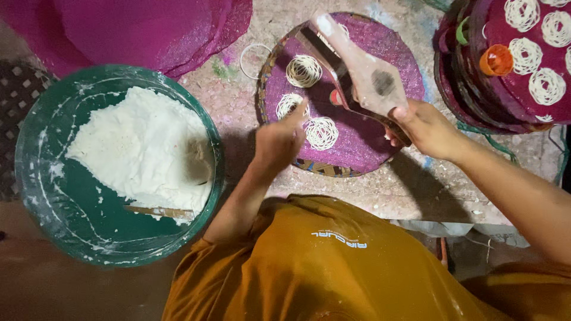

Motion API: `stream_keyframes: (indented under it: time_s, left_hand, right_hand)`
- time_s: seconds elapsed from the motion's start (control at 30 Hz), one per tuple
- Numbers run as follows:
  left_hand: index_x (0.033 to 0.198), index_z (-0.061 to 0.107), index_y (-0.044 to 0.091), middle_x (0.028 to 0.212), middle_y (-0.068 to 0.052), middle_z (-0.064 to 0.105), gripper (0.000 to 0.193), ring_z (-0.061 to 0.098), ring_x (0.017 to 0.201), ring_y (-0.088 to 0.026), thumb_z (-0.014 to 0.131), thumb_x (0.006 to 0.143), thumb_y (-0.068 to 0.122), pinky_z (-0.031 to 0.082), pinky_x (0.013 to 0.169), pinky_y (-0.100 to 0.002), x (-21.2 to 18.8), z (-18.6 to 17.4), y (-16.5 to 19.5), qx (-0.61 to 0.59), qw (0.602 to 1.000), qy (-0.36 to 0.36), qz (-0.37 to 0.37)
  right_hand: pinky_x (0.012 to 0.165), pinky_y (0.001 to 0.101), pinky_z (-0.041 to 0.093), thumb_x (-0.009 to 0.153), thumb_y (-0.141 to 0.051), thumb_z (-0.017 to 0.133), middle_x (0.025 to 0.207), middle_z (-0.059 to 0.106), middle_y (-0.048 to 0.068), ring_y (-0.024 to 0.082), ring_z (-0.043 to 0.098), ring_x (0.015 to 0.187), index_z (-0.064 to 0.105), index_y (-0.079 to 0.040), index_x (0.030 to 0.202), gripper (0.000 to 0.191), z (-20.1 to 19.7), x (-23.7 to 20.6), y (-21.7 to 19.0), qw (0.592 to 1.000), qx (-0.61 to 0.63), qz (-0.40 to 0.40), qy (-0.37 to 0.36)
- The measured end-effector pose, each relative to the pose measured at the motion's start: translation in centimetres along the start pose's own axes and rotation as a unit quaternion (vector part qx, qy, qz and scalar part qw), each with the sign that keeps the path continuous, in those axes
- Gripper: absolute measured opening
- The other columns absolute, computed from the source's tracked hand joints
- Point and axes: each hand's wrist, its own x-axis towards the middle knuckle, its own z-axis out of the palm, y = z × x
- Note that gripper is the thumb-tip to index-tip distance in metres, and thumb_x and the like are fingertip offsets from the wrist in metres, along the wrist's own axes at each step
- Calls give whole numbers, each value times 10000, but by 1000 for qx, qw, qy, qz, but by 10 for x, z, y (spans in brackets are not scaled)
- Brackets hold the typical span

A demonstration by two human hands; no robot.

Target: The person presses white dough through a handheld noodle extruder over a basin, squeezing out strands into round nests. They place each finished nest onto round pink trays, cover a filled tray with a pink cloth, stack the trays, and then move toward a covered pot on a stove.

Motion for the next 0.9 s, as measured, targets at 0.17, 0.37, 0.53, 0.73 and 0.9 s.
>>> stream_keyframes:
  time_s: [0.17,0.37,0.53,0.73,0.9]
  left_hand:
    - [1454,469,16,1328,-112,674,709,658,1227,-249,517,965,528,471,1142,-449,65,-12,38,-646,761,-63,-1]
    - [1070,590,138,954,-5,599,553,606,1004,-179,408,1072,659,476,1066,-406,140,12,44,-736,644,-150,147]
    - [901,519,179,818,38,527,460,566,828,-139,395,1076,587,515,952,-376,176,7,9,-764,618,-112,148]
    - [879,511,185,780,43,518,449,553,761,-128,402,1096,563,538,891,-368,176,18,-17,-760,626,-83,151]
    - [848,500,184,762,47,500,451,546,751,-121,394,1090,550,539,858,-345,193,22,-11,-779,607,-70,143]
  right_hand:
    - [707,358,572,966,-652,283,767,735,81,190,709,713,715,-24,957,762,-4,-3,-15,988,47,33,-141]
    - [648,367,587,985,-643,202,768,724,109,206,696,661,664,-30,988,768,-23,16,-48,984,-42,123,-124]
    - [624,365,609,988,-684,273,758,686,112,188,672,650,668,-23,975,769,-17,50,-58,963,-230,138,-17]
    - [612,403,613,980,-687,252,712,700,104,210,698,625,702,12,885,836,-16,54,-60,966,-192,160,-60]
    - [650,407,611,1009,-684,294,712,683,120,210,698,640,681,-21,948,769,-31,57,-75,951,-271,150,-13]
